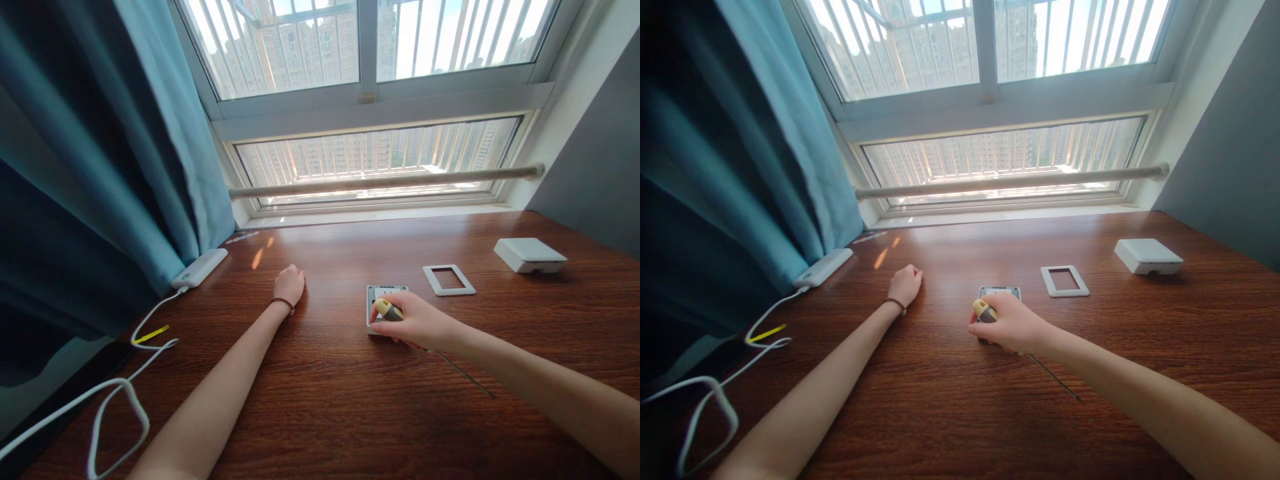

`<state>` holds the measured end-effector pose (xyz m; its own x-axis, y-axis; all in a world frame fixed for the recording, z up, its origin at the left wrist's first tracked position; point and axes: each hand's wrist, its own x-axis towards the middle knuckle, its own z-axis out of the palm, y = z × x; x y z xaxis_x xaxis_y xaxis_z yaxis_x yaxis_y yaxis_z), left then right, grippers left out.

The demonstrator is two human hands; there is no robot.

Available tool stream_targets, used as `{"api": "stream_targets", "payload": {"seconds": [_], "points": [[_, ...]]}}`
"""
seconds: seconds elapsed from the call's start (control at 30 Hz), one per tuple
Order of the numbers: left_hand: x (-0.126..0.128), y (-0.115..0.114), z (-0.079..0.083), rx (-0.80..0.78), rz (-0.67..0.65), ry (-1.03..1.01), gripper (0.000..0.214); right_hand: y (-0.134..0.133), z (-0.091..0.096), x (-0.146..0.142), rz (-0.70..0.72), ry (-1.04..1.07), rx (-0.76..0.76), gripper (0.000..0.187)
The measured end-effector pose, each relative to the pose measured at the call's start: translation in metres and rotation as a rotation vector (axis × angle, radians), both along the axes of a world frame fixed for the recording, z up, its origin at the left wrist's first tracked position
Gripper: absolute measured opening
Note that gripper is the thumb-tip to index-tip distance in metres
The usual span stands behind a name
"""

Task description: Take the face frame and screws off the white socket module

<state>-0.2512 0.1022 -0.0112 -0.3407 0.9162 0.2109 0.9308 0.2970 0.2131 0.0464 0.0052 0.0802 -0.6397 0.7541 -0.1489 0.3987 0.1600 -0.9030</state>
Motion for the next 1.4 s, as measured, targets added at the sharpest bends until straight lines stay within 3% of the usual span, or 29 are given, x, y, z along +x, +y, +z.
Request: {"api": "stream_targets", "payload": {"seconds": [0.23,0.43,0.6,0.83,0.97,1.07,1.17,1.23,1.33,1.4], "points": [[0.003,-0.002,0.001,-0.019,0.002,0.05,0.023,-0.024,0.005,-0.003,0.079,-0.021,0.198,0.011],[0.004,-0.003,0.001,0.007,0.001,0.021,0.024,-0.055,0.013,-0.001,0.271,-0.124,0.271,0.016],[-0.004,0.004,-0.002,0.049,0.035,-0.064,0.024,-0.062,0.022,0.001,0.3,-0.168,0.296,0.017],[-0.026,0.018,-0.01,0.233,0.153,-0.237,0.019,-0.061,0.02,0.001,0.301,-0.16,0.315,0.017],[-0.022,0.017,-0.009,0.384,0.123,-0.312,0.009,-0.061,0.019,-0.001,0.273,-0.103,0.314,0.023],[-0.005,0.008,-0.005,0.507,-0.035,-0.336,0.007,-0.058,0.02,-0.002,0.195,0.039,0.29,0.028],[0.026,-0.011,0.002,0.547,-0.304,-0.34,0.014,-0.044,0.028,0.004,0.06,0.298,0.145,0.031],[0.053,-0.029,0.008,0.526,-0.482,-0.334,0.018,-0.027,0.036,0.015,-0.138,0.469,0.121,0.036],[0.093,-0.055,0.017,0.434,-0.91,-0.337,0.026,0.006,0.048,0.039,-0.478,0.668,0.219,0.038],[0.115,-0.067,0.022,0.345,-1.083,-0.357,0.04,0.027,0.048,0.055,-0.614,0.745,0.284,0.039]]}}
